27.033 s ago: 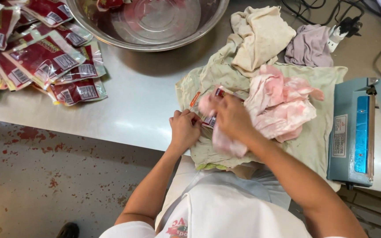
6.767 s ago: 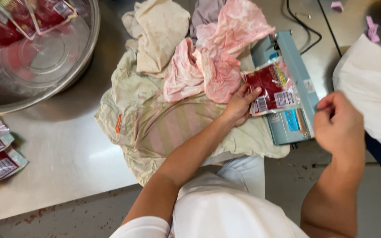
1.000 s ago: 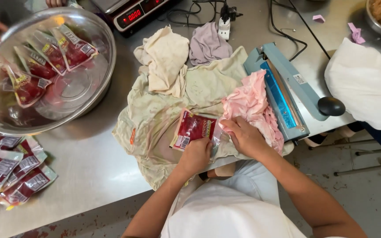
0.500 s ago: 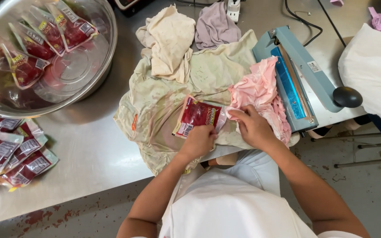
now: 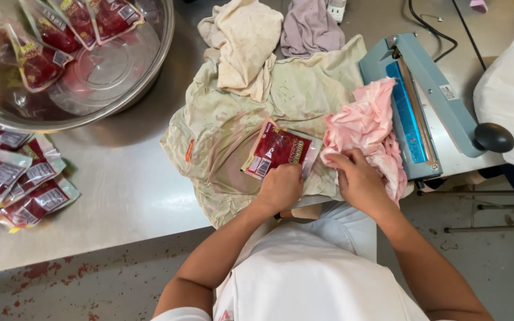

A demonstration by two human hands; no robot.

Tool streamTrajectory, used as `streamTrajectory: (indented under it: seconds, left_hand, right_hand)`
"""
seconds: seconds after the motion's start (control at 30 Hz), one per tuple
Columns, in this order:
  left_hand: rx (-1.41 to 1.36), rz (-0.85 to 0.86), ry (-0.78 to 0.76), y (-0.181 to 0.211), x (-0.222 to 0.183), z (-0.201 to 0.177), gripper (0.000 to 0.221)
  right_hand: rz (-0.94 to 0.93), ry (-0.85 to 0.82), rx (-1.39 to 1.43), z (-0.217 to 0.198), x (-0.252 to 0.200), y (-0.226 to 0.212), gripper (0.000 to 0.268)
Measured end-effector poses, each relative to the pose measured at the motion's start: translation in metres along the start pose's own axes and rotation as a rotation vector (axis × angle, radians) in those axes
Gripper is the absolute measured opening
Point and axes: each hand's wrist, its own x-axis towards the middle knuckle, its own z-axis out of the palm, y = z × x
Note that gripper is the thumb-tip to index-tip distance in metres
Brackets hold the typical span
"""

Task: The person wipes small food packets using cloths on a workstation table, then seals them using a heat sealer.

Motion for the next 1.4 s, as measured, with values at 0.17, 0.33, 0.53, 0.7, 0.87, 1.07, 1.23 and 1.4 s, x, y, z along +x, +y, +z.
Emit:
streamTrajectory:
  seconds: [0.17,0.33,0.53,0.7,0.87,1.07,1.23,1.4]
  left_hand:
    - [-0.097,-0.031,0.013,-0.006,0.002,-0.008,0.024]
    - [-0.202,-0.093,0.125,0.003,-0.012,-0.012,0.027]
    - [-0.203,-0.110,0.143,0.005,-0.014,-0.013,0.029]
    - [-0.155,-0.009,0.189,0.005,-0.020,-0.009,0.026]
    - [0.038,0.164,0.267,0.009,-0.056,0.000,0.020]
    - [0.151,0.314,0.444,0.002,-0.055,0.017,0.007]
    - [0.201,0.291,0.392,0.001,-0.046,0.009,0.005]
    - [-0.022,0.151,0.232,0.015,-0.053,-0.025,0.047]
  right_hand:
    - [-0.112,0.091,-0.124,-0.009,-0.008,-0.050,0.035]
    - [-0.080,-0.243,-0.293,-0.036,0.007,-0.082,0.038]
    - [-0.123,-0.285,-0.329,-0.030,0.008,-0.088,0.034]
    - [-0.138,-0.230,-0.422,-0.031,0.018,-0.087,0.033]
    - [-0.186,-0.238,-0.417,-0.023,0.005,-0.085,0.038]
    - [-0.216,-0.270,-0.430,-0.024,-0.002,-0.085,0.041]
    - [-0.082,-0.174,-0.412,-0.019,0.039,-0.073,0.042]
    - [-0.013,0.013,-0.188,0.016,0.048,-0.027,0.036]
